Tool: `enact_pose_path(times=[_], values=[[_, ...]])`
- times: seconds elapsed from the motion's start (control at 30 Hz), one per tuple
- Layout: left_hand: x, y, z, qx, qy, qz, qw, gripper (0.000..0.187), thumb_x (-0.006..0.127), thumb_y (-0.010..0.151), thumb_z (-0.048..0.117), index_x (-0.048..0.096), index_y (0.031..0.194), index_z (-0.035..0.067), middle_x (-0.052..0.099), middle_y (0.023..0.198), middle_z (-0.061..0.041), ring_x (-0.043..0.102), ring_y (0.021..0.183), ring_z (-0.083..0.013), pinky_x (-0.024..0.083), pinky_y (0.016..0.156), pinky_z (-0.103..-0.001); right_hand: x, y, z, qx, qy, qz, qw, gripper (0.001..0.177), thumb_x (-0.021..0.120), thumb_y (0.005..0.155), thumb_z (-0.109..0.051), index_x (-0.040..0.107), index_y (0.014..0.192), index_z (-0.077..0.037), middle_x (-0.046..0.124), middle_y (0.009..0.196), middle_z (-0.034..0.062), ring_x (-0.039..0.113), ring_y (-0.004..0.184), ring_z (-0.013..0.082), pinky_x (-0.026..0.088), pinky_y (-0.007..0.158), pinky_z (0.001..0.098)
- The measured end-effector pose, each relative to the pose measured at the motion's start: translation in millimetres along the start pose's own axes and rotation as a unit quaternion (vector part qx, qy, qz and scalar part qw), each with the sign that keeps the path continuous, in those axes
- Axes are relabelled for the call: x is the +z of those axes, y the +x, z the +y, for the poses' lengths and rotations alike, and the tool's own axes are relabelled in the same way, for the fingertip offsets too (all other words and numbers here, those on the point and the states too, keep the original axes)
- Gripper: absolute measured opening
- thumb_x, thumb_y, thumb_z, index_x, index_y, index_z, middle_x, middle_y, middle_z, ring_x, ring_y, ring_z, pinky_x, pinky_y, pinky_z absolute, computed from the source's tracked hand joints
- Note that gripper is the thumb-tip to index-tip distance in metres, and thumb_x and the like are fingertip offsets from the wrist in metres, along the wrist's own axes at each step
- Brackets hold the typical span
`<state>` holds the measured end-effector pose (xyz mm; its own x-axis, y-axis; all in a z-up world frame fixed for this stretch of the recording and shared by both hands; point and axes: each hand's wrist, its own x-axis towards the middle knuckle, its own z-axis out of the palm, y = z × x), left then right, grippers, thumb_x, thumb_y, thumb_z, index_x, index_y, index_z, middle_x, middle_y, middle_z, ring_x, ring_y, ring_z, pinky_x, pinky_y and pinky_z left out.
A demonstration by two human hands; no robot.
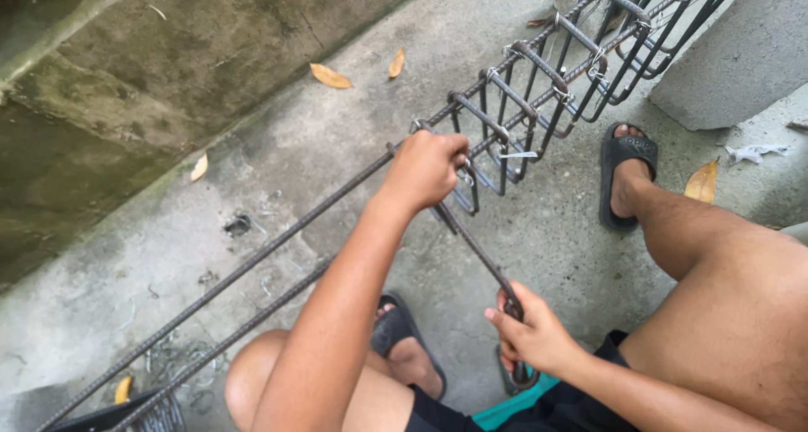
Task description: Tying steel rebar together using wire and a manual twisting tool
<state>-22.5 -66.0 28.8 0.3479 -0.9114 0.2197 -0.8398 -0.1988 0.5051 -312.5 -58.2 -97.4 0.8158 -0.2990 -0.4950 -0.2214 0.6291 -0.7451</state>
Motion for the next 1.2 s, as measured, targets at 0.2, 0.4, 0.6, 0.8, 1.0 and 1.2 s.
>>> enact_pose_path(times=[0.2,0.4,0.6,0.8,1.0,1.2], values=[[-7.5,4.6,3.2,-0.012,-0.016,-0.02,1.0,0.009,0.063,0.078,0.007,0.07,0.074,0.005,0.07,0.067,-0.016,0.062,0.057,-0.0375,0.051,0.06,-0.047,3.9,-4.5,-14.9,-0.049,-0.172,0.076,0.981,0.018,0.064,0.097,0.0,0.047,0.095,-0.005,0.049,0.051,0.0083,0.047,0.03,0.0198,0.042,0.03,0.0365],[-15.7,9.2,7.0,-0.018,-0.039,-0.047,0.998,0.015,0.06,0.074,-0.001,0.074,0.073,0.004,0.073,0.065,-0.008,0.062,0.054,-0.0259,0.05,0.059,-0.038,9.2,-9.1,-27.0,-0.073,-0.25,0.106,0.96,0.02,0.067,0.095,-0.002,0.048,0.09,-0.006,0.051,0.049,0.0082,0.048,0.028,0.0197,0.04,0.03,0.0349],[-14.1,9.9,1.7,-0.018,-0.054,-0.03,0.998,0.014,0.063,0.074,0.004,0.076,0.08,0.004,0.074,0.069,-0.012,0.062,0.056,-0.0313,0.051,0.061,-0.041,20.6,-16.6,-28.8,-0.104,-0.358,0.155,0.915,0.02,0.07,0.092,-0.008,0.051,0.09,-0.008,0.06,0.05,0.0078,0.054,0.029,0.0195,0.045,0.034,0.0351],[-10.6,12.4,-5.6,-0.001,-0.055,-0.013,0.998,0.014,0.066,0.074,0.005,0.076,0.083,0.004,0.075,0.074,-0.012,0.064,0.059,-0.0324,0.052,0.062,-0.041,13.8,-17.2,-16.9,-0.24,-0.502,0.185,0.81,0.027,0.072,0.087,-0.011,0.05,0.103,-0.01,0.071,0.067,0.0084,0.068,0.046,0.0298,0.05,0.047,0.0446],[-11.8,14.0,2.7,-0.027,-0.042,-0.022,0.999,0.015,0.064,0.076,0.004,0.077,0.083,0.004,0.075,0.074,-0.013,0.064,0.059,-0.0318,0.053,0.062,-0.042,20.9,-25.0,-17.9,-0.238,-0.657,0.209,0.684,0.023,0.061,0.097,-0.023,0.044,0.102,-0.009,0.069,0.064,0.0154,0.066,0.052,0.0416,0.048,0.048,0.0554],[-10.1,9.4,0.9,-0.054,-0.032,-0.028,0.998,0.011,0.066,0.08,0.004,0.076,0.084,0.006,0.075,0.073,-0.012,0.066,0.06,-0.0306,0.054,0.064,-0.042,21.1,-27.5,-21.0,-0.283,-0.852,0.196,0.393,0.027,0.055,0.086,-0.019,0.052,0.109,-0.004,0.056,0.069,0.0067,0.06,0.039,0.0224,0.05,0.037,0.038]])
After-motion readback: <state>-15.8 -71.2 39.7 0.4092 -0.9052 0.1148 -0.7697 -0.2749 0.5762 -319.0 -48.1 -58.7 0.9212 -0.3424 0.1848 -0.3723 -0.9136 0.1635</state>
